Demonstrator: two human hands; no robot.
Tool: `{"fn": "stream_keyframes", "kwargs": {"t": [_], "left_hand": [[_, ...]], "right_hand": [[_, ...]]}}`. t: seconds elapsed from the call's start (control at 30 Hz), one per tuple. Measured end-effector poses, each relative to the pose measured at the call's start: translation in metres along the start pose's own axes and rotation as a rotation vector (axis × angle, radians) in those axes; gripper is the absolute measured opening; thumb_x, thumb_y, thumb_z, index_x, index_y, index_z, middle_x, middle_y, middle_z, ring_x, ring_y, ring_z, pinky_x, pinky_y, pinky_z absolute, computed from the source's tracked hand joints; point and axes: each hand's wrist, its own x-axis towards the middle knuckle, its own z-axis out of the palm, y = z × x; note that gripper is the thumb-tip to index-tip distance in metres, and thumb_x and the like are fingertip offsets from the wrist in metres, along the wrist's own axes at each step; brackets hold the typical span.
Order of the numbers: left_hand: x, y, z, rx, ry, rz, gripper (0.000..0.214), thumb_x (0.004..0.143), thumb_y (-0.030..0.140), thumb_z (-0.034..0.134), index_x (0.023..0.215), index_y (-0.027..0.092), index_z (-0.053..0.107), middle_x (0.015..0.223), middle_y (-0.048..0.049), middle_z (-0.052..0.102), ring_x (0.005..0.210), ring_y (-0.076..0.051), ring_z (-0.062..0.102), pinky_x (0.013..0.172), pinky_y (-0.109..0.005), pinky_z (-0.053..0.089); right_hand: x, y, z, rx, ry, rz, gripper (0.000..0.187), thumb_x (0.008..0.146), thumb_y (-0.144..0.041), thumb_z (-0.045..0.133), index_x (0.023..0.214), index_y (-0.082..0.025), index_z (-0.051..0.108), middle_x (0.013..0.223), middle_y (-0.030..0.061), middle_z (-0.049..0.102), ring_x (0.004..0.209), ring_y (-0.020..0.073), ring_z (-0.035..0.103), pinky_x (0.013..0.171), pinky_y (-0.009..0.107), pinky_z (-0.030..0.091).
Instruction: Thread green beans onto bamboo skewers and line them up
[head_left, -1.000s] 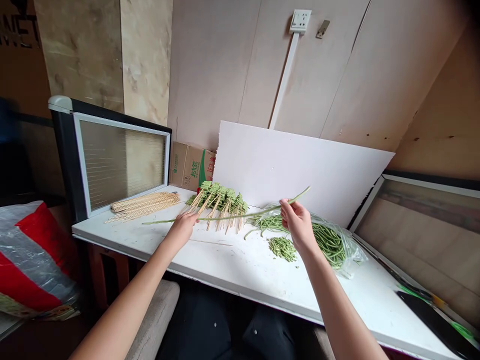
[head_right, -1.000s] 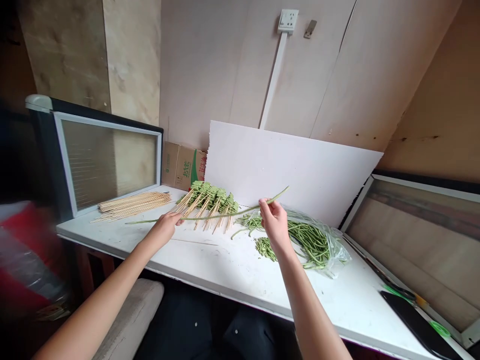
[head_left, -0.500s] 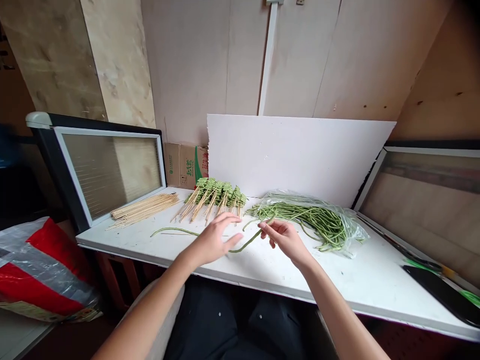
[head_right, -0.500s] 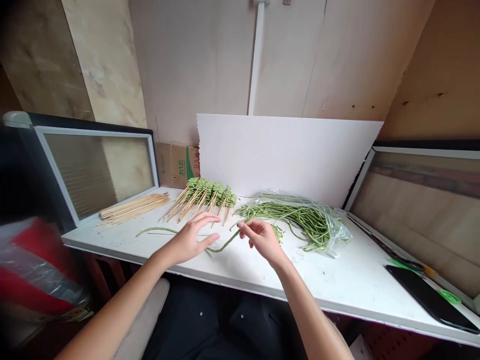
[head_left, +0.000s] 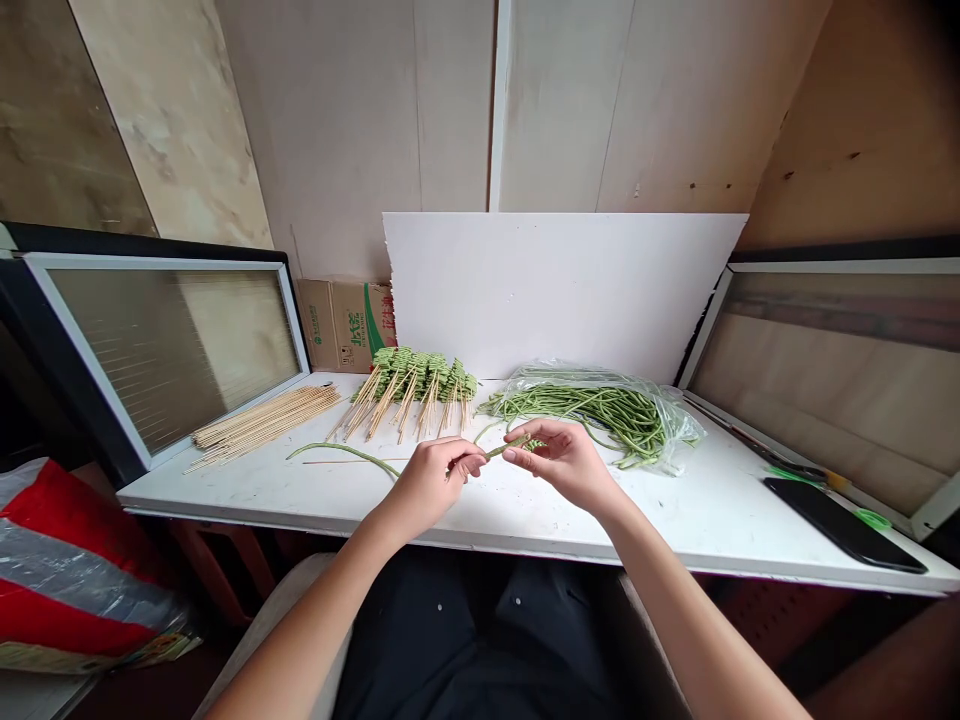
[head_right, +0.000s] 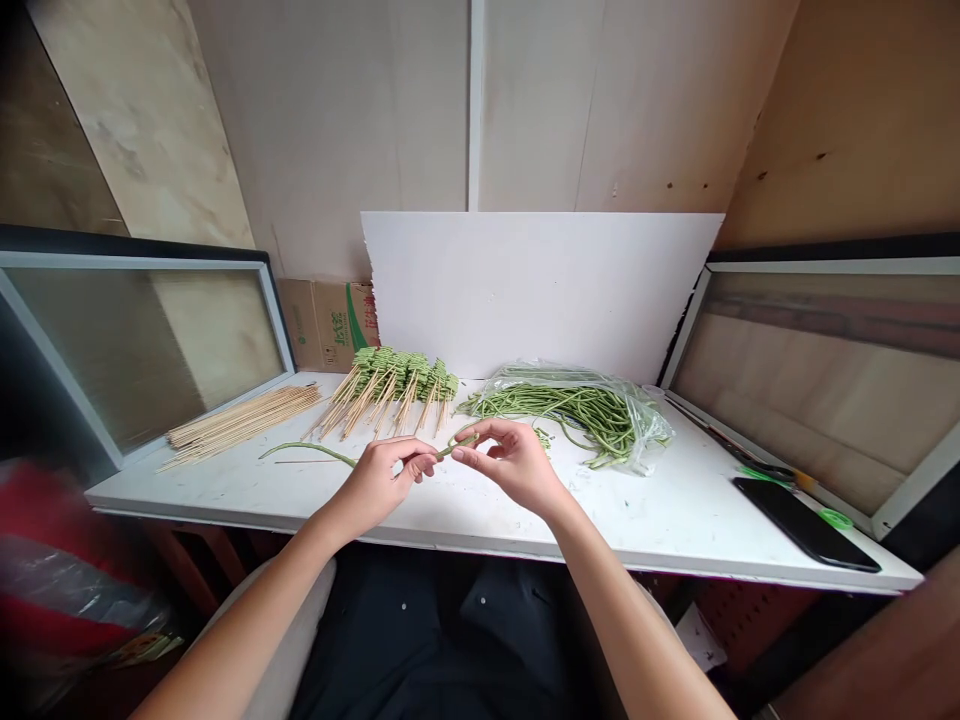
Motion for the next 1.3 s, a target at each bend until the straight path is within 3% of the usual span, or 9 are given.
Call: {"fn": "stream_keyframes", "kwargs": {"t": [0.47, 0.73, 0.93, 1.07, 1.17, 1.3], "left_hand": [[0.002, -0.010, -0.007, 0.123, 0.040, 0.002, 0.019, 0.104, 0.035, 0.063, 0.097, 0.022, 0.074, 0.096, -0.0067, 0.078, 0.090, -0.023, 0.071, 0.082, -0.034, 0.052], [-0.002, -0.003, 0.008, 0.007, 0.028, 0.026, 0.018, 0.103, 0.039, 0.067, 0.108, 0.022, 0.074, 0.097, -0.0063, 0.076, 0.090, -0.021, 0.070, 0.084, -0.032, 0.053], [-0.001, -0.001, 0.006, -0.016, 0.020, 0.059, 0.018, 0.104, 0.034, 0.065, 0.108, 0.021, 0.077, 0.101, -0.0074, 0.077, 0.091, -0.021, 0.070, 0.084, -0.032, 0.053], [-0.002, 0.001, 0.003, 0.001, -0.009, 0.038, 0.020, 0.106, 0.032, 0.061, 0.106, 0.020, 0.077, 0.100, -0.0069, 0.077, 0.091, -0.020, 0.069, 0.082, -0.031, 0.052], [-0.003, 0.003, 0.004, -0.024, -0.024, 0.013, 0.024, 0.107, 0.035, 0.059, 0.111, 0.020, 0.077, 0.103, -0.0071, 0.077, 0.091, -0.020, 0.069, 0.077, -0.028, 0.052], [-0.003, 0.005, 0.010, -0.072, -0.020, -0.013, 0.026, 0.101, 0.042, 0.069, 0.108, 0.019, 0.079, 0.097, -0.0070, 0.078, 0.083, -0.018, 0.067, 0.074, -0.028, 0.051]], "right_hand": [[-0.008, -0.010, -0.003, -0.218, 0.038, -0.205, 0.030, 0.093, -0.057, 0.076, 0.101, -0.029, 0.082, 0.098, 0.0083, 0.080, 0.086, 0.0242, 0.073, 0.062, 0.034, 0.056], [-0.011, -0.012, 0.003, -0.277, 0.076, -0.332, 0.030, 0.094, -0.059, 0.074, 0.094, -0.030, 0.079, 0.085, 0.0068, 0.076, 0.079, 0.0238, 0.068, 0.060, 0.036, 0.055], [-0.010, -0.008, 0.001, -0.287, 0.056, -0.417, 0.019, 0.100, -0.045, 0.072, 0.105, -0.028, 0.077, 0.090, 0.0070, 0.076, 0.085, 0.0231, 0.067, 0.062, 0.034, 0.055], [-0.008, -0.004, 0.001, -0.414, 0.049, -0.525, 0.010, 0.104, -0.029, 0.067, 0.104, -0.026, 0.076, 0.090, 0.0074, 0.075, 0.085, 0.0230, 0.063, 0.067, 0.035, 0.054], [-0.008, 0.000, 0.003, -0.502, 0.035, -0.562, 0.012, 0.103, -0.018, 0.065, 0.102, -0.025, 0.075, 0.090, 0.0064, 0.074, 0.086, 0.0228, 0.061, 0.075, 0.036, 0.054], [-0.009, 0.005, 0.009, -0.479, 0.030, -0.588, 0.021, 0.100, -0.008, 0.062, 0.100, -0.025, 0.075, 0.088, 0.0062, 0.074, 0.086, 0.0227, 0.062, 0.074, 0.035, 0.053]]}}
